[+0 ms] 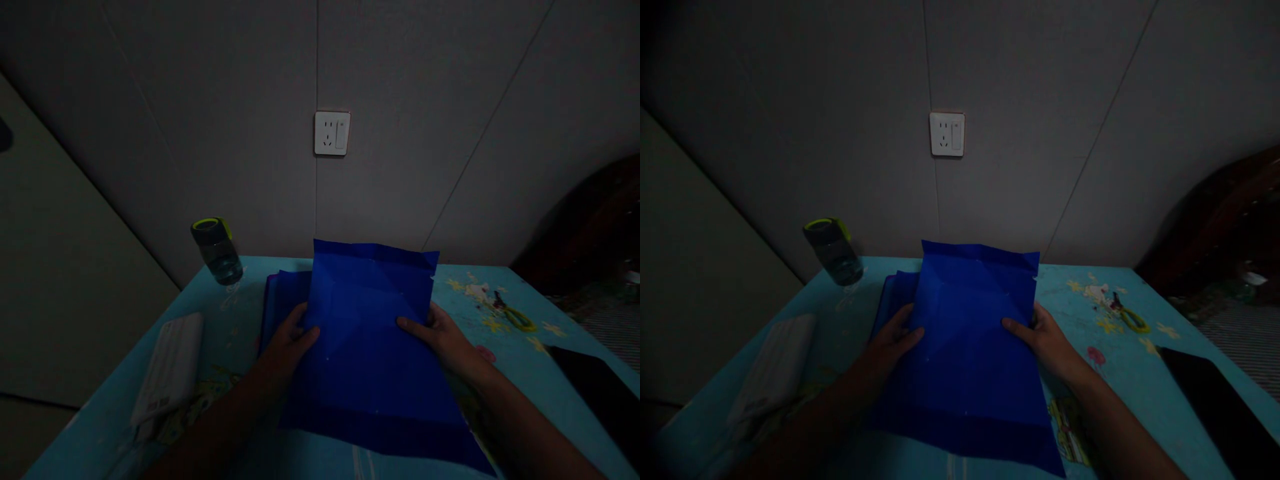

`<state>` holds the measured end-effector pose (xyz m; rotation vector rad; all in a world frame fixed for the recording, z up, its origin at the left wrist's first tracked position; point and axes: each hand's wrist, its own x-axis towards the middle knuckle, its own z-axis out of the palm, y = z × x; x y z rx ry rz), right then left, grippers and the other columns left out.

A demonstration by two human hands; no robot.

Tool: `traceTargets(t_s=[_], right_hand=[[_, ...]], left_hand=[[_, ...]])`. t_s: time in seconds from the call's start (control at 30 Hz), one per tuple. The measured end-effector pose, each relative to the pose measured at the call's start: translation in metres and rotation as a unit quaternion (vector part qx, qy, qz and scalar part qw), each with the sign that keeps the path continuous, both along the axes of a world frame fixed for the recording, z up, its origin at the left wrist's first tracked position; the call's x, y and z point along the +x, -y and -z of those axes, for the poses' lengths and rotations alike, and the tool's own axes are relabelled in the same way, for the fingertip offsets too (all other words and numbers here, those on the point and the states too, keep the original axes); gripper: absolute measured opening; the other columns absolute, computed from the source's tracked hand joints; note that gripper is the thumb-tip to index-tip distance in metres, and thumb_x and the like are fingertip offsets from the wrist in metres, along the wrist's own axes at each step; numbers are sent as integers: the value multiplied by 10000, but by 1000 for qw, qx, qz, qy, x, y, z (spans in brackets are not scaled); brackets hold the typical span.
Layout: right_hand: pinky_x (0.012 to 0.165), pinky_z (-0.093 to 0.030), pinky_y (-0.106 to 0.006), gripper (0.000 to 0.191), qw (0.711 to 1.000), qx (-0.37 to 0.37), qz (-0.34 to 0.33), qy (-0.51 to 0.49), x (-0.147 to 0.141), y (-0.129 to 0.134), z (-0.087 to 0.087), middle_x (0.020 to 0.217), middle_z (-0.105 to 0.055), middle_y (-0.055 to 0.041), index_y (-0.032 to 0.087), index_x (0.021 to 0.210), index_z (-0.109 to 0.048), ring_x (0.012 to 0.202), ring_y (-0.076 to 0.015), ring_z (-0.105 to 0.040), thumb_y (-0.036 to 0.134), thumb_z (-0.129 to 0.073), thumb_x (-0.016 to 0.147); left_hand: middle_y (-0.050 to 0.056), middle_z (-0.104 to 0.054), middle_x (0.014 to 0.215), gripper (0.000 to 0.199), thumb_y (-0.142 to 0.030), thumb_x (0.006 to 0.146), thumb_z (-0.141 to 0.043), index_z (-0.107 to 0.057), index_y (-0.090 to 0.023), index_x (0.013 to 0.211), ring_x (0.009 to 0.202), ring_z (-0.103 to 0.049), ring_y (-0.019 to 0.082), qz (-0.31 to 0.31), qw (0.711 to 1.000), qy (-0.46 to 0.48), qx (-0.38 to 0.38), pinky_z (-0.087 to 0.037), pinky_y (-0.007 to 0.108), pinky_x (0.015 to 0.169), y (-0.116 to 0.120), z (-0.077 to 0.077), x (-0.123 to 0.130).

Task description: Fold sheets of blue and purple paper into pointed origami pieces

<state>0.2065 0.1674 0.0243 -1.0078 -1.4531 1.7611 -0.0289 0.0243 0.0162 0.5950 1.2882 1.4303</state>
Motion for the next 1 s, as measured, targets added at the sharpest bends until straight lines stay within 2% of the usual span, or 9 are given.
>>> traceTargets(t_s=[0.1,0.17,0.23,0.33,0.43,0.6,0.73,0.9,1.0], right_hand=[[620,-594,-312,459,1000,9,10,16,-1,0,-2,794,-760,-19,214,1039,-660,625,-205,-711,376,-840,649],[591,-580,-304,411,1000,5,12,21,-2,-1,-2,679,-736,1,200,967,-683,531,-180,-674,384,-845,638],[632,-579,-318,404,1000,-3,4,2,-1,-2,0,716,-748,-4,208,973,-687,562,-185,-687,390,-840,646],[720,-574,-343,440,999,-7,-16,-34,-1,-5,3,929,-771,-31,245,1083,-667,730,-218,-728,399,-808,696],[766,-573,-375,495,999,-3,-24,-41,-1,-6,3,1047,-755,-60,249,1159,-641,831,-249,-729,406,-794,715],[798,-570,-382,499,998,-12,-34,-52,0,-5,3,1059,-750,-80,228,1160,-655,837,-249,-729,398,-799,713],[788,-568,-371,468,998,-19,-46,-45,2,-5,5,1026,-759,-77,221,1153,-670,814,-234,-731,388,-787,733],[753,-568,-362,500,998,-17,-48,-38,1,-5,3,1017,-761,-78,218,1151,-674,812,-243,-733,418,-796,710],[759,-566,-348,507,998,-10,-43,-44,0,-6,2,1037,-757,-73,223,1160,-661,817,-236,-732,406,-799,708]], left_hand=[[16,-739,908,602,-333,733,-763,-528,-263,1283,740,-714,180,-34,999,14,-10,-566,269,676,1,-1,0],[21,-737,915,638,-308,732,-767,-508,-258,1313,755,-715,178,-61,998,18,-25,-564,254,674,1,-1,0],[25,-736,924,649,-299,741,-760,-495,-255,1331,769,-715,181,-67,997,19,-34,-569,262,689,2,-1,0],[23,-739,930,583,-322,767,-740,-525,-264,1306,794,-718,191,-42,999,14,-25,-574,280,710,2,0,-1],[49,-740,1009,557,-336,771,-740,-549,-253,1288,860,-718,210,-35,999,5,-26,-573,292,748,2,3,-2],[101,-693,1193,636,-343,747,-762,-522,-233,1326,982,-699,261,-27,999,18,-18,-570,335,809,1,1,-2],[108,-677,1228,622,-352,747,-758,-541,-223,1316,1011,-689,278,-3,1000,16,2,-561,369,851,2,-2,0],[110,-680,1223,649,-359,754,-754,-521,-229,1345,1020,-686,282,-7,1000,22,13,-552,393,876,3,-1,0],[94,-634,1302,676,-363,771,-742,-475,-264,1383,1080,-661,288,-19,1000,19,17,-553,384,887,4,0,0]])
